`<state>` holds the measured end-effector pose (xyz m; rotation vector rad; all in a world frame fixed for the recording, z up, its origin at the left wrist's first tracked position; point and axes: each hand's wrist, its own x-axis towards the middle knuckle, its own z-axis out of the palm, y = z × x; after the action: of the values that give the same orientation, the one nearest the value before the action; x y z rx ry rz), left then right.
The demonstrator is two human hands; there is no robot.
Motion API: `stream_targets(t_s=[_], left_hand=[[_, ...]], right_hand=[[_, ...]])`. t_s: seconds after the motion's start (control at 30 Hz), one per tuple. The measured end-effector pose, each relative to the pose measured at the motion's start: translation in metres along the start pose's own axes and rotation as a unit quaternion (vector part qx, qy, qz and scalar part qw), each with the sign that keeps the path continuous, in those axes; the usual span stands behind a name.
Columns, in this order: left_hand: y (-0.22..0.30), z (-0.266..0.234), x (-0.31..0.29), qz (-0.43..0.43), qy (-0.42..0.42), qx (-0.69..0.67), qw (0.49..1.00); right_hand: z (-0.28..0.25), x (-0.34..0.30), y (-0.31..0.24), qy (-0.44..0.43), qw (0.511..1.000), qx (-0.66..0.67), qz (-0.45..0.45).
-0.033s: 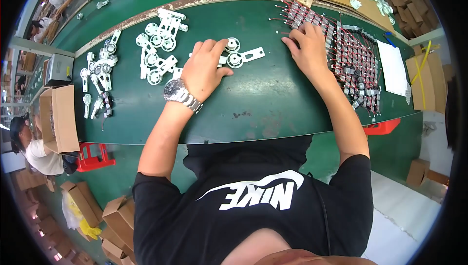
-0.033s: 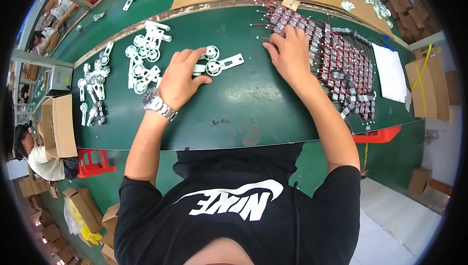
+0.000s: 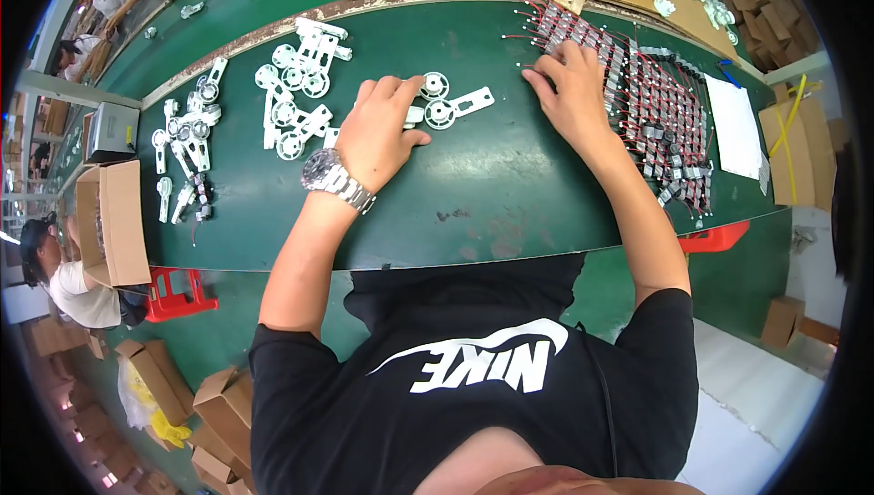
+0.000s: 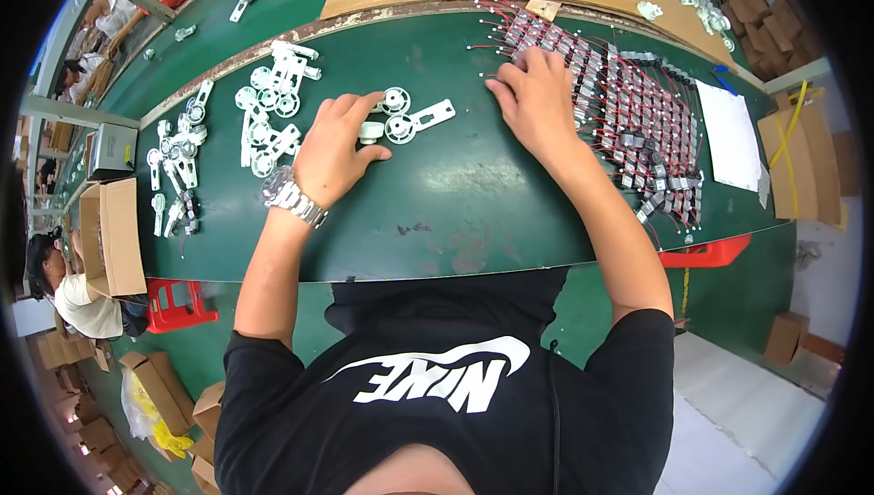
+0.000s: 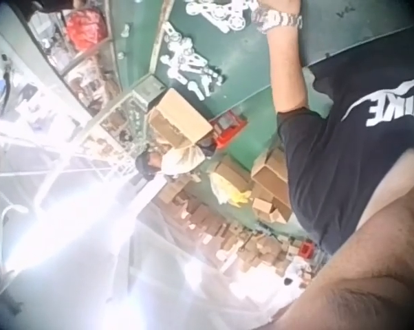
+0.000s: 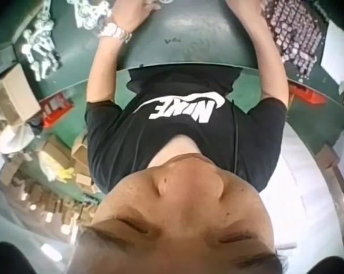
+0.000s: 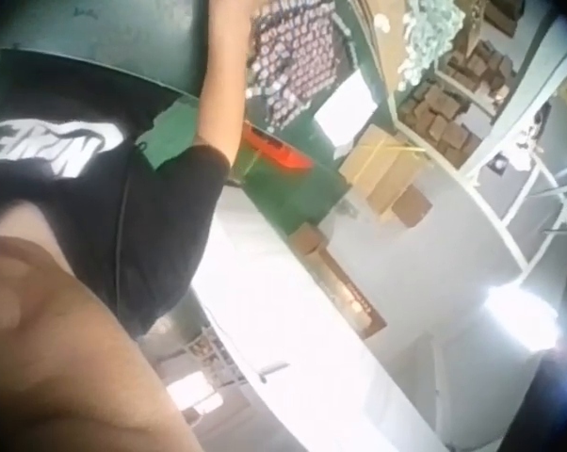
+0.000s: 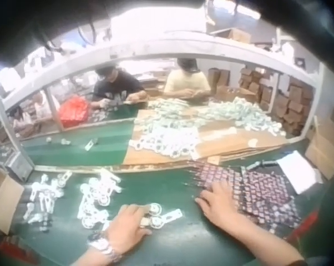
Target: The person assembles small plastic housings and metal components by hand at a workbench.
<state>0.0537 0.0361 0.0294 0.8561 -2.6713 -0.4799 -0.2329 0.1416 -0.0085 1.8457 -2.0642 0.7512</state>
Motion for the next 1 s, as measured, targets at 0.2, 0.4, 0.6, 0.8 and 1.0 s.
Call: stream_targets(t_s=[0.2, 0.4, 0.6, 0.8, 1.0], left_hand=[[0.007, -0.007, -0.002, 0.041, 0.018, 0.019, 0.999], [0.034, 0.028, 0.031, 0.049, 0.065, 0.071, 0.994], [0.032, 0.034, 0.053, 0.033, 0.040, 0.061, 0.997], [0.029, 0.031, 0.062, 0.011, 0.142, -0.058, 0.988], [0.015, 0.035, 0.065, -0.111, 0.086, -0.540, 0.830]], right_hand=[[0.010, 0.020, -0.012, 0.040, 0.970, 0.239, -0.027], [0.008, 0.029, -0.021, -0.096, 0.766, 0.609, 0.182], [0.008, 0.017, -0.015, -0.161, 0.745, 0.579, 0.288], [0.006, 0.008, -0.018, -0.089, 0.861, 0.468, 0.180], [-0.003, 0.005, -0.047, -0.039, 0.865, 0.466, 0.182]])
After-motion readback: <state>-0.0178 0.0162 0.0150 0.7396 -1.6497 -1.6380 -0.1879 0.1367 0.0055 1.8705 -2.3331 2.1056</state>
